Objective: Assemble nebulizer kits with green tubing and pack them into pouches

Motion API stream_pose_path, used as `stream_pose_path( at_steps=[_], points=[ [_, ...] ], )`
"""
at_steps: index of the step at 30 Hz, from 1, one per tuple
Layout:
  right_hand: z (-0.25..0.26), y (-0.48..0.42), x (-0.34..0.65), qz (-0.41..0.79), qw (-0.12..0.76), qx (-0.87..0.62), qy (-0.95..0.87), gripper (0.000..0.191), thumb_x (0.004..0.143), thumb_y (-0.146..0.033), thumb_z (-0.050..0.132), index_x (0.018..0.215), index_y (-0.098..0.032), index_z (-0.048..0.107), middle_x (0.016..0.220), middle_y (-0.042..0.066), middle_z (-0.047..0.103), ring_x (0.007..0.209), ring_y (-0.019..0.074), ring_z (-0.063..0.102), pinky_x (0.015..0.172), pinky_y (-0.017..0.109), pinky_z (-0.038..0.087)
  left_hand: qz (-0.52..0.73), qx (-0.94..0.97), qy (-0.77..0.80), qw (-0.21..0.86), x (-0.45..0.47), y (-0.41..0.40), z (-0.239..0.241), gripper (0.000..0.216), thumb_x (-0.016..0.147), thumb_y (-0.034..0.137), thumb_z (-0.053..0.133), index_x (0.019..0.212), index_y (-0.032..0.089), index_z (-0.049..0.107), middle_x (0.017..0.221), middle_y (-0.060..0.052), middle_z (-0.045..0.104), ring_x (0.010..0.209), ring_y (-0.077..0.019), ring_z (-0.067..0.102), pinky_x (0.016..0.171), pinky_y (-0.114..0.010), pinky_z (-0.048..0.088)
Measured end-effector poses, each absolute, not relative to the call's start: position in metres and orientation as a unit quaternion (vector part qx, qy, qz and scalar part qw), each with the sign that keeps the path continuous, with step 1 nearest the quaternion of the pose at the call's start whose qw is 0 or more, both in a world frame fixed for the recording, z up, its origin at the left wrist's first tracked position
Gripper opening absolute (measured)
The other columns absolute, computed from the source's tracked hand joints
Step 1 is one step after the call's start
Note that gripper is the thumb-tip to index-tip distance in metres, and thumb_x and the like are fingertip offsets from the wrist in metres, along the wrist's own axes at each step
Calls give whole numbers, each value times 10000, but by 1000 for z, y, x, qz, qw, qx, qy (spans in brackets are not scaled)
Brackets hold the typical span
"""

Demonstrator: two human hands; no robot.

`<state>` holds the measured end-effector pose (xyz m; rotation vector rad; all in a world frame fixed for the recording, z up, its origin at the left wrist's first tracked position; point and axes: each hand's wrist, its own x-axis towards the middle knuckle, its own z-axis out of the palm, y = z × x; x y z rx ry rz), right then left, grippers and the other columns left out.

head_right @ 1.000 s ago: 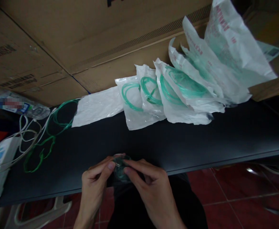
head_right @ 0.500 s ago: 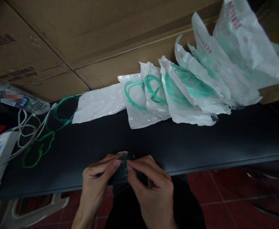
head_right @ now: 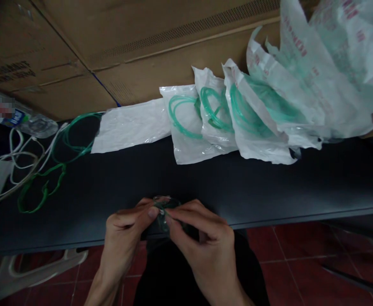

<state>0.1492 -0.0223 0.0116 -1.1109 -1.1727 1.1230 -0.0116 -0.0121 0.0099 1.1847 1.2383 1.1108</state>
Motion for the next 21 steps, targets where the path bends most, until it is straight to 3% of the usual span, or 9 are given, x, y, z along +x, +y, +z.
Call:
stream_pose_path(
  at_steps=[6,12,16,21],
  points=[
    [12,-21,151,533,530,-495,-436,289,839,-113,764,961,-360,851,868,-20,817,772,112,755,672,147,596,448,436,510,591,-15,-13,7,109,914,317,768,981,301,853,1003,-41,844,952,-224,774,865,-318,604],
    [9,-20,150,587,521,-487,-383,228,836,-152,777,931,-342,858,879,-3,832,840,155,786,759,203,629,476,404,516,587,-16,-16,0,89,872,302,815,949,309,858,949,-28,847,860,-193,781,772,-265,612],
    [13,-23,147,489,537,-518,-450,275,827,-104,774,938,-344,853,835,-18,812,759,139,757,639,188,608,472,427,512,578,-14,-12,5,81,867,267,814,913,314,862,921,-20,851,868,-186,787,793,-248,619],
    [16,-28,139,338,568,-534,-527,370,835,-13,747,1010,-326,838,829,-12,782,752,155,717,676,277,606,474,469,523,531,-10,-8,10,168,879,188,783,934,332,848,984,-6,846,912,-206,798,863,-303,632]
  ],
)
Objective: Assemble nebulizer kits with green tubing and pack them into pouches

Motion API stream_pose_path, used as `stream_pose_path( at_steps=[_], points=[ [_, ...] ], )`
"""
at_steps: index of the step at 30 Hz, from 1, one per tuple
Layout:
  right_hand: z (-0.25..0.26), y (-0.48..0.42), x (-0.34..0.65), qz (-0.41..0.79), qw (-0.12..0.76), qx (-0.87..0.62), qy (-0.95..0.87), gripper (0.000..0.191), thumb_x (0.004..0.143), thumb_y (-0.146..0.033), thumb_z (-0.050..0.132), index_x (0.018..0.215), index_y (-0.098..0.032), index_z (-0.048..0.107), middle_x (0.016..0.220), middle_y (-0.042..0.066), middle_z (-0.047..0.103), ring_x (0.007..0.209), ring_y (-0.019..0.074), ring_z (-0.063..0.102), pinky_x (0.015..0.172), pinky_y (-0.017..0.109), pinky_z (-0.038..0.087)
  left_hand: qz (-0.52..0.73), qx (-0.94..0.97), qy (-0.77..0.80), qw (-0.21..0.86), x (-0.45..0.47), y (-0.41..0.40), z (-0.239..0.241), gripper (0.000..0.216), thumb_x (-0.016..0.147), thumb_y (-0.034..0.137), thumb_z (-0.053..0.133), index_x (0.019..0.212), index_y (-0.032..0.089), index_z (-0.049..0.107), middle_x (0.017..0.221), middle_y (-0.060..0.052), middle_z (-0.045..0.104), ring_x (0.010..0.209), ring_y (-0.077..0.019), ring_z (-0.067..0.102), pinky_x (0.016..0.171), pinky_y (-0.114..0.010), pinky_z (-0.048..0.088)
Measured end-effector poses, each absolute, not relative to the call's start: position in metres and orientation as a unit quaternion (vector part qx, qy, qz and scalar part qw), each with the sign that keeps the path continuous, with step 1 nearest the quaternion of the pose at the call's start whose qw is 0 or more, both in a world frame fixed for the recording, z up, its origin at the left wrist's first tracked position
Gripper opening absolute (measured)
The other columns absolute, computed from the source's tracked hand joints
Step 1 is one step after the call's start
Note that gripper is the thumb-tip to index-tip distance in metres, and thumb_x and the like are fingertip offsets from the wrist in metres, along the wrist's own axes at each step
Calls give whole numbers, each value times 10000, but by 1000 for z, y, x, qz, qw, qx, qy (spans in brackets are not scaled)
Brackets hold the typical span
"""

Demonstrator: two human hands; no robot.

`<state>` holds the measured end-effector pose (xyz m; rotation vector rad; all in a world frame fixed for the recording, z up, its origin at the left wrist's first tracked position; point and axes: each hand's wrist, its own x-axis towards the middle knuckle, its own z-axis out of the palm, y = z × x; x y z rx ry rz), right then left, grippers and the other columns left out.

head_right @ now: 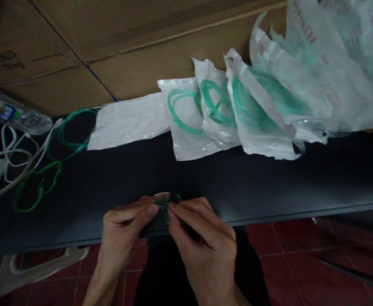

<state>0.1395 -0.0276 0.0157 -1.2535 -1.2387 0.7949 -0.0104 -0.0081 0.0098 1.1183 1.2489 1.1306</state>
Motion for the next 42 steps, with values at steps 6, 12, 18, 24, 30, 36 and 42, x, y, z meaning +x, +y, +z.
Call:
stream_pose_path(
  at_steps=[6,12,18,24,30,36,42],
  points=[
    [10,-28,141,342,564,-522,-541,372,839,2,743,1016,-313,835,845,1,777,766,173,701,678,322,588,468,504,527,499,-7,-10,9,198,881,160,775,965,327,840,1028,4,838,934,-205,790,857,-318,643],
    [6,-26,149,428,559,-489,-514,411,858,-7,728,1070,-346,826,899,-5,796,802,161,701,701,297,576,456,506,533,503,-8,-11,8,210,869,144,785,955,326,844,989,19,846,928,-182,773,847,-287,637],
    [9,-21,152,497,548,-476,-476,382,839,-13,747,1016,-339,840,890,-16,822,806,137,722,726,234,602,458,482,530,527,-10,-9,8,223,876,145,778,943,348,840,953,32,848,920,-177,773,837,-277,632],
    [10,-18,156,559,525,-465,-443,337,850,-55,758,996,-347,843,888,-31,824,805,109,729,720,180,592,452,487,518,539,-13,-9,8,218,895,149,764,946,347,840,962,29,848,925,-177,764,847,-288,615],
    [4,-20,155,619,520,-452,-377,219,863,-156,800,948,-351,850,921,-25,826,869,118,743,775,198,587,451,478,496,567,-14,-7,8,232,900,133,757,942,347,836,975,26,847,975,-186,771,873,-302,600],
    [4,-22,156,665,506,-429,-343,192,899,-235,796,1017,-382,832,980,-36,818,938,102,727,833,189,549,443,478,494,576,-15,-8,8,272,910,123,741,934,379,832,963,53,847,957,-160,762,890,-282,583],
    [11,-19,161,719,467,-394,-331,212,935,-215,757,1080,-358,816,1053,-6,799,1013,136,717,867,234,524,435,465,499,587,-17,-9,8,228,904,150,753,917,359,845,958,33,849,949,-173,761,898,-290,577]
  ],
)
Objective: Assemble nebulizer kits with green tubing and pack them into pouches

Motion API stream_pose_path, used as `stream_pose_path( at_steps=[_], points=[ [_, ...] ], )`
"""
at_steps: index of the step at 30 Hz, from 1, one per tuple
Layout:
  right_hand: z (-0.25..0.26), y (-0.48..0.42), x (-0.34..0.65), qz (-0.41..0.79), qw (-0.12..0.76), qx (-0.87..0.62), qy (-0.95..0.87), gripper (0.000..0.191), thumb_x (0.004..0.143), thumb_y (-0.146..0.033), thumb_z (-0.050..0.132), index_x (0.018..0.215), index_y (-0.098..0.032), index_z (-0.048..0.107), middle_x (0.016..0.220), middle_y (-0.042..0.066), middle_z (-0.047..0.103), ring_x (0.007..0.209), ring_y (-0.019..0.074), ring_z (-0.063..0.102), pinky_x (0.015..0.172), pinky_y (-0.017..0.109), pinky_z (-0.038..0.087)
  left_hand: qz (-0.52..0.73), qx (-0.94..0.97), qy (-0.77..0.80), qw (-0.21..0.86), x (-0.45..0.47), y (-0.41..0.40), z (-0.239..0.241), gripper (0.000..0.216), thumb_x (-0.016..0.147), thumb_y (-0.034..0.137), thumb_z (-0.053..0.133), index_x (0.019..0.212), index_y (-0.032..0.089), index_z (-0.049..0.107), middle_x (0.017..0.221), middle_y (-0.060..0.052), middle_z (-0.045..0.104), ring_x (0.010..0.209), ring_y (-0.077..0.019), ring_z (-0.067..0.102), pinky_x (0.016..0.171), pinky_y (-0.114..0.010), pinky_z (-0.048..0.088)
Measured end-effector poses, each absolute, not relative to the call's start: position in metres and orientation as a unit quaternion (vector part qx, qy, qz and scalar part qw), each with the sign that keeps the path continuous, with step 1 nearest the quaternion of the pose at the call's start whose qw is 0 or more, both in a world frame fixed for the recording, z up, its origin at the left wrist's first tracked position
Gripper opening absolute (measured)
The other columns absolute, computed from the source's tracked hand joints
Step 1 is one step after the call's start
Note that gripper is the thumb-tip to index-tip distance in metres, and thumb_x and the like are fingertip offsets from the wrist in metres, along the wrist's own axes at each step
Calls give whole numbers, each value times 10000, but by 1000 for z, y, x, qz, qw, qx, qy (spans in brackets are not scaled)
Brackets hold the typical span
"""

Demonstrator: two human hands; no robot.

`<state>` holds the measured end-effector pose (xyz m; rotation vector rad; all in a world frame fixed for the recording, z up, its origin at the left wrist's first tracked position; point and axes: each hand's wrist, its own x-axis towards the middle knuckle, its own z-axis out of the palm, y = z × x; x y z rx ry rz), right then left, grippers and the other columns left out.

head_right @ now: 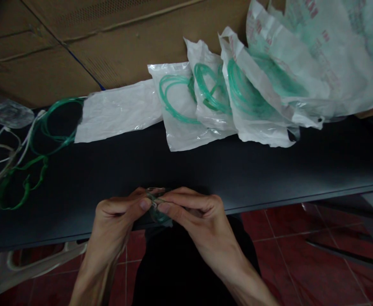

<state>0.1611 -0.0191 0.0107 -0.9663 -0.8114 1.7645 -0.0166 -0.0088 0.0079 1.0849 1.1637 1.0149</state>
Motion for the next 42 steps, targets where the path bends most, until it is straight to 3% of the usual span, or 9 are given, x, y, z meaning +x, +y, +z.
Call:
stream_pose_path(
  at_steps=[11,18,20,24,29,33,38,42],
  points=[
    [12,-11,164,767,439,-343,-318,194,943,-202,737,1063,-320,832,997,5,796,949,130,704,869,233,516,488,483,476,549,-17,-15,1,174,920,236,769,997,376,837,1010,43,845,925,-140,747,821,-224,600],
    [11,-12,159,691,465,-397,-386,175,790,-243,885,931,-338,847,909,-18,802,885,124,711,823,218,531,509,570,475,435,-17,-13,3,281,917,139,743,1066,364,822,1068,40,836,914,-146,762,841,-261,589],
    [13,-11,157,664,474,-406,-413,153,809,-267,871,940,-344,847,897,-16,788,870,127,708,801,224,533,506,587,468,424,-16,-13,4,280,907,139,754,1072,354,823,1061,31,838,904,-148,763,844,-259,586],
    [19,-7,159,653,458,-402,-449,124,898,-304,788,988,-366,845,927,-5,758,888,121,703,809,217,533,507,579,462,441,-17,-14,2,281,883,229,803,1129,363,807,1095,13,833,972,-161,738,864,-241,585],
    [17,-3,168,681,427,-399,-440,33,816,-347,854,827,-316,862,798,-1,744,764,115,688,718,186,542,469,595,442,480,-25,-10,4,414,862,291,827,1262,363,746,1245,-38,779,1093,-186,695,918,-251,572],
    [13,-3,171,673,440,-411,-429,77,726,-323,914,762,-284,859,771,20,768,730,141,720,679,193,569,436,631,428,479,-28,-2,17,221,863,289,823,1082,313,822,1119,-57,800,1019,-191,743,882,-245,590],
    [24,-9,170,619,446,-412,-497,54,790,-292,875,841,-309,869,821,38,798,770,173,756,713,219,608,465,629,423,458,-25,-3,26,176,817,316,861,988,275,849,942,-66,830,853,-196,784,761,-226,624],
    [38,-14,170,520,483,-392,-586,241,839,-192,829,1002,-367,851,855,7,810,759,159,765,719,187,614,508,638,404,415,-21,-14,23,175,867,256,813,1032,304,845,913,-53,842,821,-197,795,747,-239,643]
  ],
)
